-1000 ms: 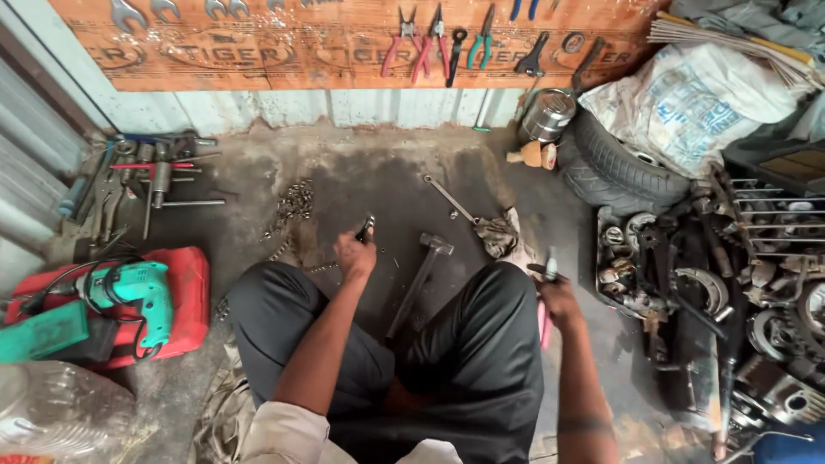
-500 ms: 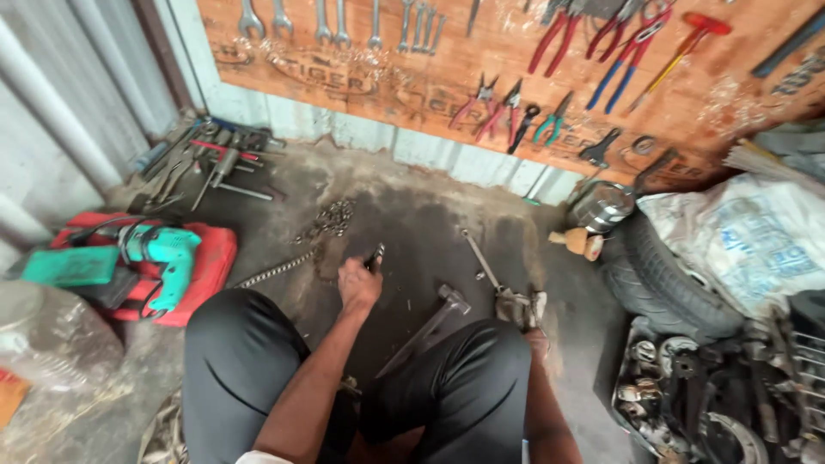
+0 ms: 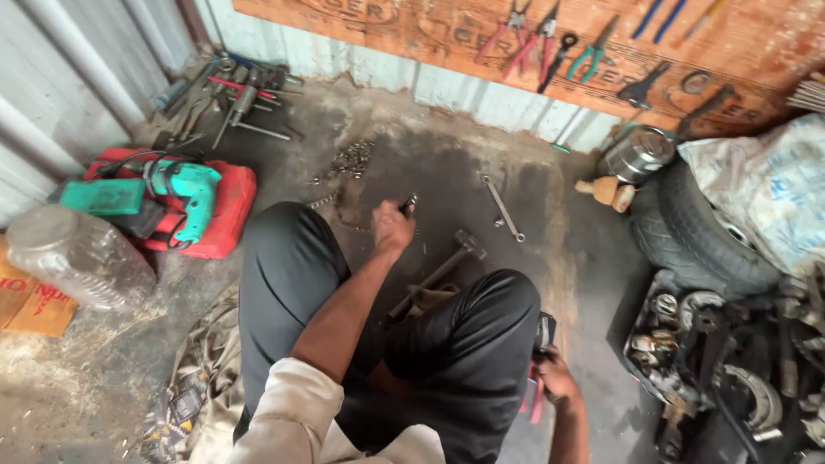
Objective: Repairing or reassembling a motorcycle chain using pliers and a hammer.
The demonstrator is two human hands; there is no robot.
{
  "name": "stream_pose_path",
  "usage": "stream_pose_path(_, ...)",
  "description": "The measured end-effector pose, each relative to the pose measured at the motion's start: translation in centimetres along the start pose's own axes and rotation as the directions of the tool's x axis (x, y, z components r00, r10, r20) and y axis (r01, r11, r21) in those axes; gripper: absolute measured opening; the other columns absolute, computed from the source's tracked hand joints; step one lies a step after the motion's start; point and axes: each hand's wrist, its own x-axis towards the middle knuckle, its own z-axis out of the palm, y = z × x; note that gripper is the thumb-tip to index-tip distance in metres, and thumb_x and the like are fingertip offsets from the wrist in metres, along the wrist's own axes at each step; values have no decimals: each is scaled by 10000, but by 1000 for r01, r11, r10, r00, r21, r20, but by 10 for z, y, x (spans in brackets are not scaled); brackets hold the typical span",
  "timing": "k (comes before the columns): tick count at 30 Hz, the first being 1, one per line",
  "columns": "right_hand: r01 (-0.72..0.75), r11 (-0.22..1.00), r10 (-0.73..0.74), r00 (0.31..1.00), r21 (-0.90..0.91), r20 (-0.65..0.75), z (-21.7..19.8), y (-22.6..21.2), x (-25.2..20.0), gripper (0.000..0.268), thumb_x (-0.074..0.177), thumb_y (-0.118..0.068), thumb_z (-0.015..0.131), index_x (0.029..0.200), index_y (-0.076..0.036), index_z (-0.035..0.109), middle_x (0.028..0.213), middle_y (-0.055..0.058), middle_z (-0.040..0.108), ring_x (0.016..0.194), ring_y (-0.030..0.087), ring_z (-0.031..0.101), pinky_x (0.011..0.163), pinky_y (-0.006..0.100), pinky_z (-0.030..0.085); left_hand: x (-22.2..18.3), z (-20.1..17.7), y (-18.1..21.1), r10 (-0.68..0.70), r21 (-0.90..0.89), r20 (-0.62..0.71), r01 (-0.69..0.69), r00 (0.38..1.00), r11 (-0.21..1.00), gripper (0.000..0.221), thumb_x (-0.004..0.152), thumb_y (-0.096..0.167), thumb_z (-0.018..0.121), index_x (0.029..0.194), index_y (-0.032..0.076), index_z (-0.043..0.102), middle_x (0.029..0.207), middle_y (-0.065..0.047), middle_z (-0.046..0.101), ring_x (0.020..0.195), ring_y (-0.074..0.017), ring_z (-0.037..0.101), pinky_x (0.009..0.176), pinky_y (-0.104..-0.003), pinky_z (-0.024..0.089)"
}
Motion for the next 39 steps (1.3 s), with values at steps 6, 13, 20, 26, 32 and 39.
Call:
stream_pose_path(6, -157, 981, 172, 977, 116, -126, 90, -65, -24, 562, 855, -130, 688, 1372, -46, 486, 1214, 179, 674, 1075, 295, 675, 884, 435, 580, 2, 51, -1, 62, -17, -31, -62, 998, 998, 323, 894, 345, 728, 1024, 51, 704, 997, -276, 712, 938, -512, 673, 801, -561, 553)
stream_pose_path(13, -388, 828, 365, 921, 403, 136, 5, 124, 21, 794, 901, -360, 749, 1503, 87, 488, 1431, 254, 564, 1156, 354, 622, 923, 480, 541, -12, 7, 13, -34, 56, 86, 30, 996, 998, 312, 916, 359, 715, 989, 57, 744, 1024, -255, 739, 997, -480, 691, 836, -533, 569)
stream_pose_path(20, -10, 951, -138, 880, 308, 454, 55, 27, -26, 853, 753, -372, 739, 1452, 51, 492, 1409, 233, 588, 1232, 360, 610, 1019, 480, 518, 12, 12, -30, -1, 29, 16, 1, 1000, 1000, 410, 869, 359, 775, 1082, 14, 709, 1019, -274, 722, 977, -471, 694, 842, -502, 574)
stream_pose_path(26, -55, 997, 60, 995, 58, -83, 13, -86, -103, 573, 877, -117, 664, 1411, 76, 582, 1117, 176, 741, 806, 264, 680, 694, 392, 551, 32, 15, -72, -29, 103, 248, 3, 968, 995, 446, 875, 352, 773, 1131, -10, 720, 1041, -284, 718, 1021, -464, 694, 879, -494, 565)
stream_pose_path(32, 286, 852, -229, 957, 439, -179, 99, -271, -137, 415, 961, -38, 571, 1363, 64, 553, 1176, 225, 658, 887, 279, 653, 810, 423, 555, 64, 5, -108, 108, 102, 385, -158, 917, 982, 419, 881, 288, 782, 1128, -36, 684, 1074, -286, 704, 1065, -450, 677, 904, -483, 542)
stream_pose_path(39, 154, 960, -233, 904, -234, -359, 272, -295, -55, 416, 1060, -346, 440, 1090, -11, 683, 1008, 89, 727, 913, 194, 654, 824, 327, 530, 83, -45, -73, 305, -76, 502, -310, 809, 948, 495, 900, 287, 735, 1316, 52, 602, 1057, -219, 735, 1020, -401, 700, 903, -479, 544)
